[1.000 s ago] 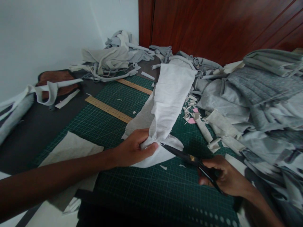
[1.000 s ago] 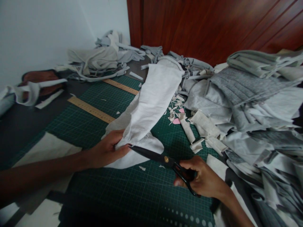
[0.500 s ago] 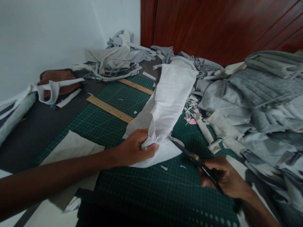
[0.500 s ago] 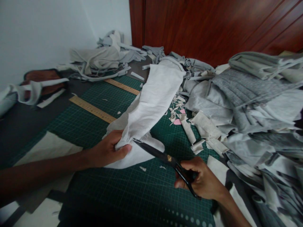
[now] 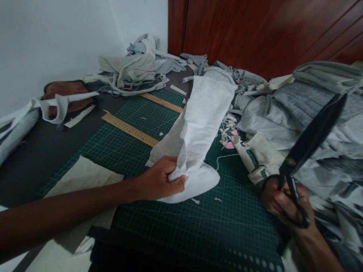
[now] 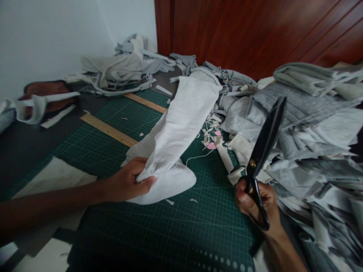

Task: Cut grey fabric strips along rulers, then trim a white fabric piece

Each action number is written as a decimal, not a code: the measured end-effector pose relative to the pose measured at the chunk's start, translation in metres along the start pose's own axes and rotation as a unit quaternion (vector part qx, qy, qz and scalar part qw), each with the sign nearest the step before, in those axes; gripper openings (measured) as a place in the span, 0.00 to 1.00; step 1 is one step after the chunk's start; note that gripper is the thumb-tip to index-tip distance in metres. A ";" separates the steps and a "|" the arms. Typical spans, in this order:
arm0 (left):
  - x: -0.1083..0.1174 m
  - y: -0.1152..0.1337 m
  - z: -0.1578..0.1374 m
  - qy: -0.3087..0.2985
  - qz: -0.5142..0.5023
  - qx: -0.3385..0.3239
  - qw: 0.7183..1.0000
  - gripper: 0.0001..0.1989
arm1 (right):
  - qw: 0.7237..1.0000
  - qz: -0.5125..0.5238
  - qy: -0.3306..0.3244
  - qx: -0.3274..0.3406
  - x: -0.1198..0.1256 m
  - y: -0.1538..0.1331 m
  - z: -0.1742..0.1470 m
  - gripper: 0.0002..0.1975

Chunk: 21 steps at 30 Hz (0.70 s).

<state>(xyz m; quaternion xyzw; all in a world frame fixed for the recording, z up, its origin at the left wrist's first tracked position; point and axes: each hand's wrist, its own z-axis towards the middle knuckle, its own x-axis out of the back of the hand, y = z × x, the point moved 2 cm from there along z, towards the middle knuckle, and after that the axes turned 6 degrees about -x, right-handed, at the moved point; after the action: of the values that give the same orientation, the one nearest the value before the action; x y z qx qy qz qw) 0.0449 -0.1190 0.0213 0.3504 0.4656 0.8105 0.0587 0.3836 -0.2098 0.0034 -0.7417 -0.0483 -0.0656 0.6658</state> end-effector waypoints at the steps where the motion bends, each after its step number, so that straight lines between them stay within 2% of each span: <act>1: 0.000 -0.001 0.000 0.001 0.005 0.006 1.000 0.17 | 1.000 0.003 0.009 -0.003 0.004 0.001 0.001 0.13; 4: 0.001 -0.002 -0.001 0.004 0.023 0.015 1.000 0.16 | 0.999 -0.040 0.005 -0.001 0.005 -0.004 0.006 0.14; 6: 0.002 -0.003 -0.001 0.004 0.027 0.007 1.000 0.16 | 0.993 -0.117 -0.011 0.010 0.000 -0.014 0.010 0.16; 10: 0.007 -0.002 0.002 0.009 0.008 -0.027 1.000 0.17 | 0.957 -0.275 -0.091 0.031 -0.011 -0.026 0.014 0.17; 17: 0.015 0.000 0.006 0.046 -0.017 -0.067 0.997 0.18 | 0.912 -0.375 -0.166 0.029 -0.013 -0.016 0.015 0.15; 21: 0.017 -0.001 0.006 0.042 -0.010 -0.058 0.997 0.17 | 0.895 -0.404 -0.187 0.040 -0.011 -0.019 0.016 0.14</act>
<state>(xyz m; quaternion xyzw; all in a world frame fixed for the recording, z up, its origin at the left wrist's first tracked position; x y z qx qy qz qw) 0.0357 -0.1074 0.0307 0.3072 0.4236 0.8495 0.0674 0.3702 -0.1922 0.0184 -0.6296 -0.4700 -0.1865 0.5898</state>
